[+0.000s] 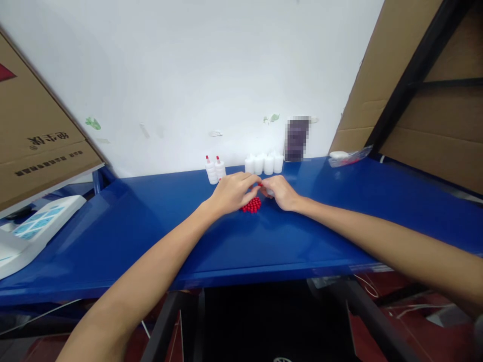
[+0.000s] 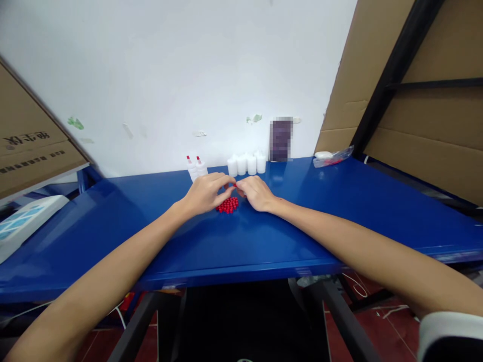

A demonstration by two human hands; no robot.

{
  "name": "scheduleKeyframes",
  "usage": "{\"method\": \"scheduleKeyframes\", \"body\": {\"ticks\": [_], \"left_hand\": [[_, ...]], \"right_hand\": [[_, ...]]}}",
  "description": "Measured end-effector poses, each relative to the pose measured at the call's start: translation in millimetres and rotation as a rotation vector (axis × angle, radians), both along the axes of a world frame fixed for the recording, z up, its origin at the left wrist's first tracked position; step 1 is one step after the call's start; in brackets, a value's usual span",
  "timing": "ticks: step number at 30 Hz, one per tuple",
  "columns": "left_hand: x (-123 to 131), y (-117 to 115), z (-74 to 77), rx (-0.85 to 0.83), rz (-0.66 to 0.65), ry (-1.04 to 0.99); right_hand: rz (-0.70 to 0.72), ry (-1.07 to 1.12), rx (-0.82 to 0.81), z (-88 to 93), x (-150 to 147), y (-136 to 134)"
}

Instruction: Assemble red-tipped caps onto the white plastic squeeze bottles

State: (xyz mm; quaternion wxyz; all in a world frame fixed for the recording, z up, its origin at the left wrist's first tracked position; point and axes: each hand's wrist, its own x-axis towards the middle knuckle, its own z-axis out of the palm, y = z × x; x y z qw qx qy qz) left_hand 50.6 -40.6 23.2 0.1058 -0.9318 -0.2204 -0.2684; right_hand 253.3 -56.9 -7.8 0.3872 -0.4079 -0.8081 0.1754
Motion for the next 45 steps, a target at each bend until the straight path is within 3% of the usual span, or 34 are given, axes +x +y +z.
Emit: {"method": "scheduleKeyframes", "body": {"ticks": [8,14,31,45], "left_hand": [[2.0,-1.0,-7.4,-0.089,-0.043,-0.076],[1.8,-5.2,-1.0,-0.093,0.009,0.108],[2.8,4.1,-10.1,0.166,-0.054,0.142],[2.8,-1.7,-7.3,-0.046,-0.022,0.143]], "right_hand": [[-0.021,-0.086,0.02,3.1,-2.2,-5.7],[-0.008,-0.133,0.044,5.0,-2.6,-6.9],[-0.146,-0.319,0.007,11.3,-7.4,-11.0],[-0.147,-0.35,0.022,9.6,-6.6,-8.8]]}}
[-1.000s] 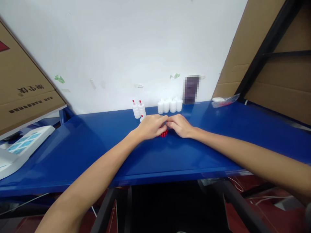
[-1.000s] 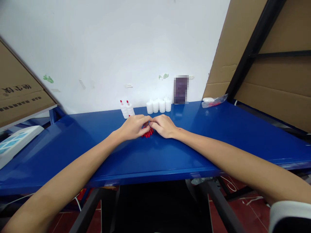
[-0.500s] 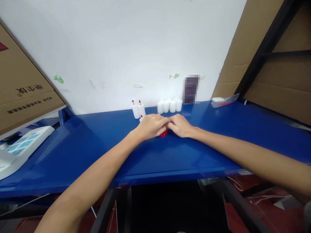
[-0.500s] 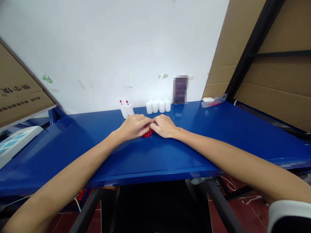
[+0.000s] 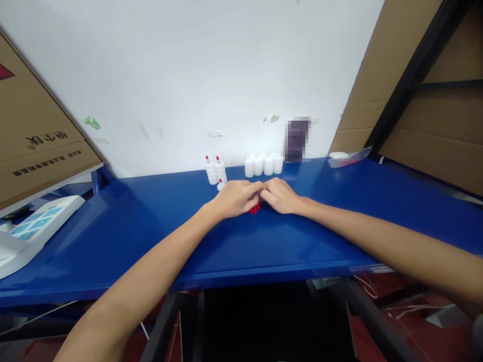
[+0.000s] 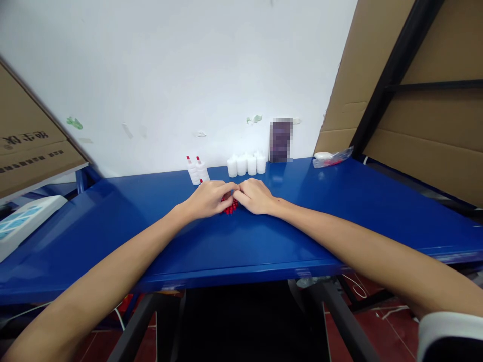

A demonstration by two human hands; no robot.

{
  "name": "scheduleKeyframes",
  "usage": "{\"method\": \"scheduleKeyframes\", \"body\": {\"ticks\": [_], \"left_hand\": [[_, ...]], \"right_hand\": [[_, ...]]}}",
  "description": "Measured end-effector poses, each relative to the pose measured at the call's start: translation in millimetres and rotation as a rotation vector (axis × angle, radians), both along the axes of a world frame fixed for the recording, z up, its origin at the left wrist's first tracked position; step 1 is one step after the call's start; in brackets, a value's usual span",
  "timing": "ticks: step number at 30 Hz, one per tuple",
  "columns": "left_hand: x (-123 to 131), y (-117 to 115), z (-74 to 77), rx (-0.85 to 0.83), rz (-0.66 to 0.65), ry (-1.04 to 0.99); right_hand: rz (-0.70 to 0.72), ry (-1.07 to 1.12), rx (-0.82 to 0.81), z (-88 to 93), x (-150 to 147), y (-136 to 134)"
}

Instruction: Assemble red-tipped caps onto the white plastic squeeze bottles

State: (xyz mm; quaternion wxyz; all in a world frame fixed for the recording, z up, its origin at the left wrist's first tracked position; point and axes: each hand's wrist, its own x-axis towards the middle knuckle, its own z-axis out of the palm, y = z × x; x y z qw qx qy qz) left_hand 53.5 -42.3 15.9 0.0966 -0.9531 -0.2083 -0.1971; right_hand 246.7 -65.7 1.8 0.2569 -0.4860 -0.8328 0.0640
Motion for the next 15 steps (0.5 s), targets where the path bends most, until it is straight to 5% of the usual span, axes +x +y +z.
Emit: {"method": "scheduleKeyframes", "body": {"ticks": [15], "left_hand": [[-1.8,-1.8,1.4,-0.148,-0.01,-0.075]], "right_hand": [[0.125,0.137,0.015,-7.3,5.5,8.7]]}}
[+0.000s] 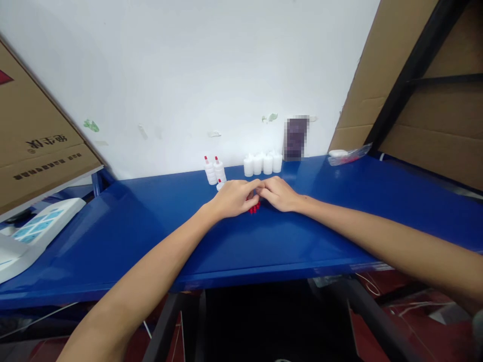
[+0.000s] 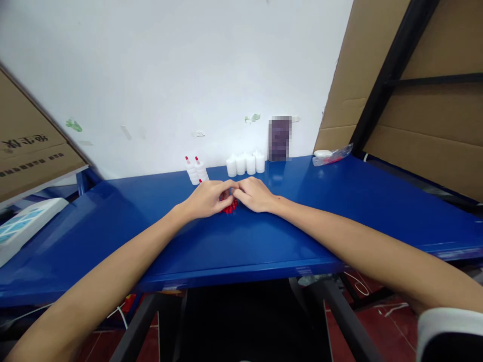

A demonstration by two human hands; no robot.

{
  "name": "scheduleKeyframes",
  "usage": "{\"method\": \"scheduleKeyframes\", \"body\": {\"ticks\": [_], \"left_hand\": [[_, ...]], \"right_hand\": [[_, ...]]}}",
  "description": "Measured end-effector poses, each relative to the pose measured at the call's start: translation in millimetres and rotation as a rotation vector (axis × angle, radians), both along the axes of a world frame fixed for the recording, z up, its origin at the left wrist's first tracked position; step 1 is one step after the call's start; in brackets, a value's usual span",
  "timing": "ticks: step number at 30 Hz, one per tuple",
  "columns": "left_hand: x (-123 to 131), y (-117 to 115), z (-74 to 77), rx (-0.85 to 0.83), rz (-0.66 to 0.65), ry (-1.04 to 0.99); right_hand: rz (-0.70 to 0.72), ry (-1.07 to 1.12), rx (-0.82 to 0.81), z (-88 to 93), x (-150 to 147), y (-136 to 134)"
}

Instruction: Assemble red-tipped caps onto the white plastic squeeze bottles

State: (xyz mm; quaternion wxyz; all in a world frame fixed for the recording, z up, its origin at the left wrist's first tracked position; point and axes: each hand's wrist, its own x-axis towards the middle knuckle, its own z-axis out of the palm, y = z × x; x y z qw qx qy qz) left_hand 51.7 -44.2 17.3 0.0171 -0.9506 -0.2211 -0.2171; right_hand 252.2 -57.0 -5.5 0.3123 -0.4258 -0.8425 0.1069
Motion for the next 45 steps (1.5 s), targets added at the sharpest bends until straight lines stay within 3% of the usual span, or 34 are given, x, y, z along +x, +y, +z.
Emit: {"method": "scheduleKeyframes", "body": {"ticks": [5,10,17,22,28,45], "left_hand": [[0.2,7.5,-4.3,0.046,-0.012,-0.025],[-4.9,14.8,-4.5,-0.015,0.008,-0.118],[-35.0,36.1,11.5,0.035,0.238,-0.337],[-61.9,50.5,18.7,0.058,0.378,-0.287],[-70.2,58.5,15.2,0.043,0.507,-0.202],[-69.1,61.9,11.3,-0.037,0.526,-0.103]], "right_hand": [[0.127,0.084,0.025,1.0,2.1,1.9],[0.156,0.124,-0.01,0.4,7.4,6.7],[0.066,0.28,-0.08,-6.6,15.4,19.2],[-0.015,0.232,-0.086,-3.3,12.3,18.9],[-0.1,0.219,-0.152,-2.8,12.0,21.5],[-0.285,0.207,-0.072,3.9,3.8,11.4]]}}
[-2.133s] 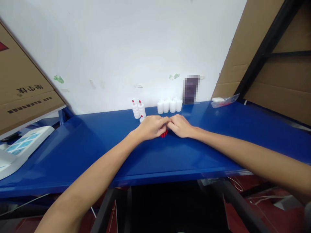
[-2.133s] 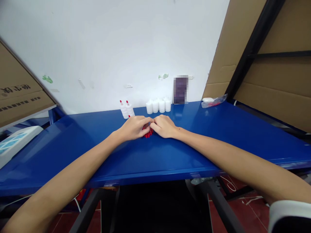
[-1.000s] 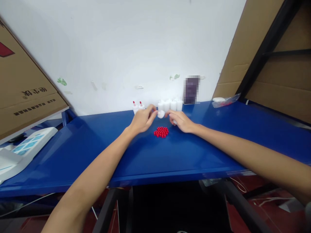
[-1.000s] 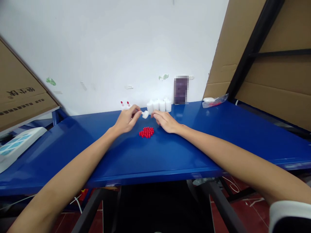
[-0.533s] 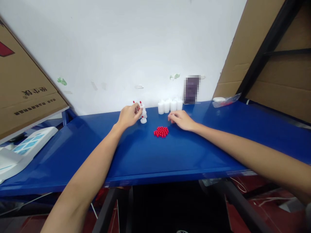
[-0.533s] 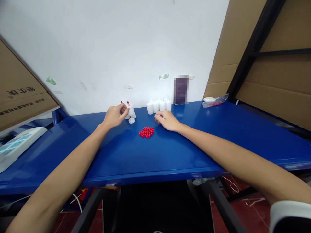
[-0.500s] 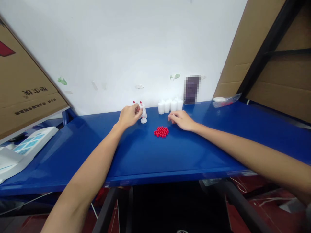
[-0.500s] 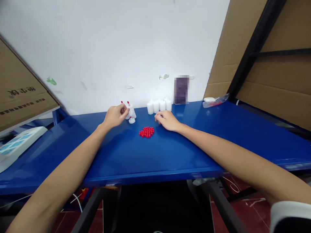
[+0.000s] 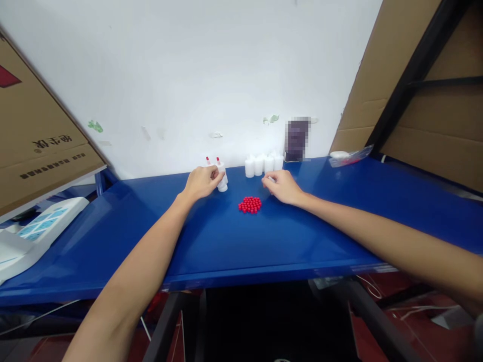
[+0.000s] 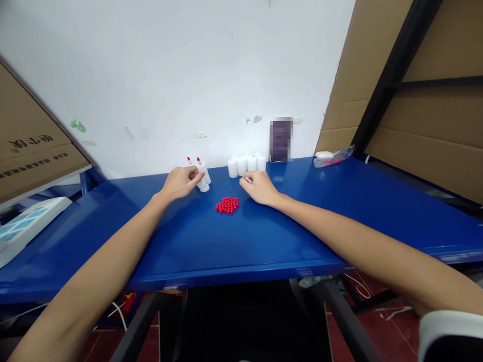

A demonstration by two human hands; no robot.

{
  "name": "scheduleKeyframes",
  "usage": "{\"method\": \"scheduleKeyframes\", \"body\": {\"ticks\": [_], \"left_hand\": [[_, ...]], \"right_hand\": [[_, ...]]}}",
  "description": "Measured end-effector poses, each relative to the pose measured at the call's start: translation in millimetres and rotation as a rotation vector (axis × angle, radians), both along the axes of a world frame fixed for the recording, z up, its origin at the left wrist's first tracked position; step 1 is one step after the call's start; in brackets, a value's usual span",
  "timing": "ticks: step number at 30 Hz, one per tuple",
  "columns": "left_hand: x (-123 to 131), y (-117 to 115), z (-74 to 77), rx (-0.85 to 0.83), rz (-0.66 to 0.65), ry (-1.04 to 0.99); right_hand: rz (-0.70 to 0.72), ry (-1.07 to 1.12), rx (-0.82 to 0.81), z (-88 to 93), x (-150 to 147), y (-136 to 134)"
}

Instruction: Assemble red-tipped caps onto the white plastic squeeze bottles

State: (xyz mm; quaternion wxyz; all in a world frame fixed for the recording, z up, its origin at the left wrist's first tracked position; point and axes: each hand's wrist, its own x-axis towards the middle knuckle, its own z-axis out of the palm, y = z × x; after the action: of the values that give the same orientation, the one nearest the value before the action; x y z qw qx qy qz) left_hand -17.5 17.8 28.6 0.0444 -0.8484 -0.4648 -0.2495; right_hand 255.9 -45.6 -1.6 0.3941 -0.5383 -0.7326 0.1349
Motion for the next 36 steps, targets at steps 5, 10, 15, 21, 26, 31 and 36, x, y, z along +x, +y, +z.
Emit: {"method": "scheduleKeyframes", "body": {"ticks": [5,10,15,21,26,31,36], "left_hand": [[2.8,-1.0,-0.6,0.02,0.01,0.002],[-0.1,2.2,1.3,0.01,0.028,0.078],[-16.0,5.9,16.9,-0.116,0.016,0.169],[-28.5,8.1,20.7,-0.491,0.024,0.288],[-27.6,5.5,21.1,-0.461,-0.044,0.293],[-10.9,-9.5,30.1,-0.03,-0.052,0.084],[-0.7,-15.5,30.4,0.071,-0.013,0.026]], "right_hand": [[-0.003,-0.005,-0.011,0.2,0.9,-0.7],[-0.001,-0.021,0.002,-0.1,1.8,-1.1],[0.012,-0.065,0.06,-0.6,1.8,-0.2],[0.03,-0.077,0.098,-4.4,4.0,1.9],[0.061,-0.059,0.041,-6.0,4.8,2.2],[0.091,-0.056,0.055,-5.4,5.3,0.8],[0.12,-0.066,0.066,-5.3,5.9,0.2]]}}
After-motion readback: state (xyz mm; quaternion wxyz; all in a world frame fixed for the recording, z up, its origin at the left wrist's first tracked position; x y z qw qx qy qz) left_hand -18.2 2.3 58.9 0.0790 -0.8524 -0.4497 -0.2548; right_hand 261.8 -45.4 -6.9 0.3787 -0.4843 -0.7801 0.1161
